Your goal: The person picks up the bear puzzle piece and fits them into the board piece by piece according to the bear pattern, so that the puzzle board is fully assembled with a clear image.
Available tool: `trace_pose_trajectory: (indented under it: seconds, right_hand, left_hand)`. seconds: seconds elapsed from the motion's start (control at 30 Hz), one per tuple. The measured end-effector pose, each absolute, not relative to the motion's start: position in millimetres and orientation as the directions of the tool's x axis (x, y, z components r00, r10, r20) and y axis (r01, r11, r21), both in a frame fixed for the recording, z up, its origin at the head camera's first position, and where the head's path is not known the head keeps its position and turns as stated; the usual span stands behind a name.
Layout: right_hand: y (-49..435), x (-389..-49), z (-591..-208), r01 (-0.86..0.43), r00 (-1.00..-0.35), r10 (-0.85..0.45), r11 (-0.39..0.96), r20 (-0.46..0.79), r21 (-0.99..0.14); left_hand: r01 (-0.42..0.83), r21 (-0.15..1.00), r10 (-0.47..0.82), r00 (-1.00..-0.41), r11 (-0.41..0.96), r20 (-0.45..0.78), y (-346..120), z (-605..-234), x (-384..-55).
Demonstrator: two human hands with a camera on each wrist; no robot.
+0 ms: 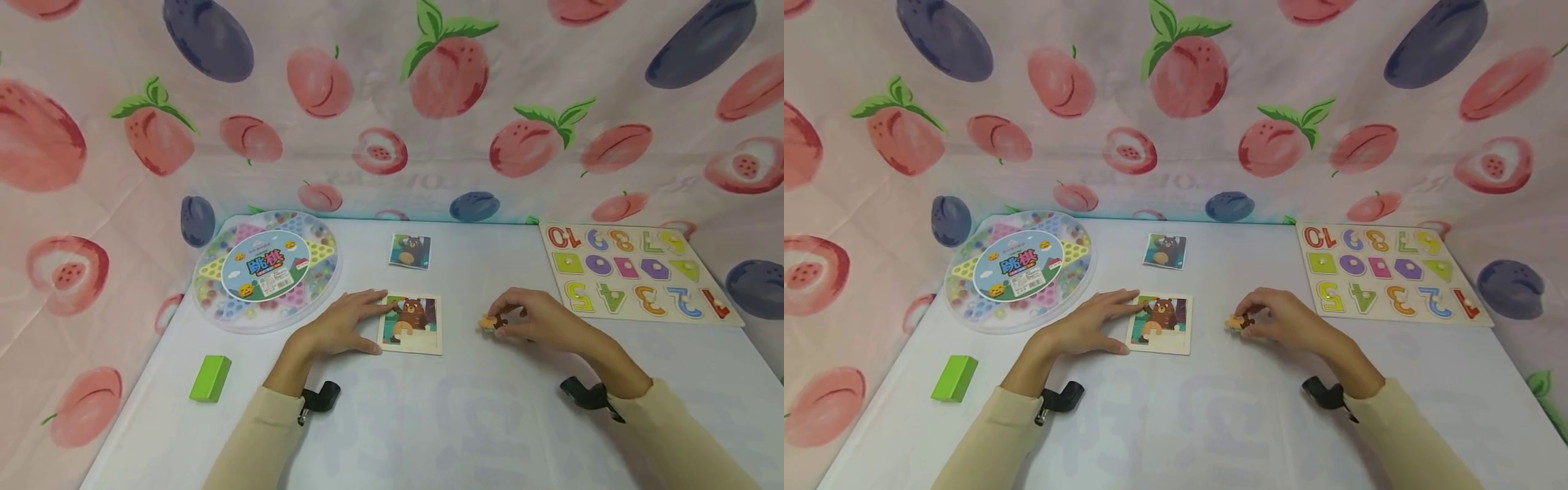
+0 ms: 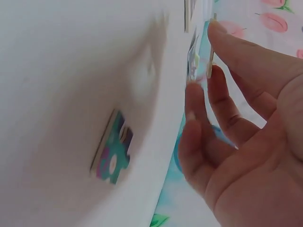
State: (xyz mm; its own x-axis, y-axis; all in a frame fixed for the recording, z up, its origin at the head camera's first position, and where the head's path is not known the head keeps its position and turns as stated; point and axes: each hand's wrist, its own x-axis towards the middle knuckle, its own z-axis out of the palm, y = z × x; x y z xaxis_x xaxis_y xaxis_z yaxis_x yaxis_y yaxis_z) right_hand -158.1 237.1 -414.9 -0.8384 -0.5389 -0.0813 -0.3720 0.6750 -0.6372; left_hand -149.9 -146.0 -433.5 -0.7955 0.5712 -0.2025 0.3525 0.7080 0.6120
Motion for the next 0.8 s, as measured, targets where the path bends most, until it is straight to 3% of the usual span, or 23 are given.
trace_pose_trajectory:
  seconds: [0.17, 0.8]
  right_hand:
    - [226, -160, -415, -0.359, -0.822, -0.565, 0.612, -0.072, -0.705]
    - [164, -167, -427, -0.376, -0.777, -0.628, 0.511, -0.037, -0.773]
  left_hand:
    - [0.355, 0.606, 0.572, -0.795, 0.711, -0.204, -147, -434, -150]
    - [0.366, 0.601, 0.575, -0.794, 0.710, -0.196, -147, -434, -151]
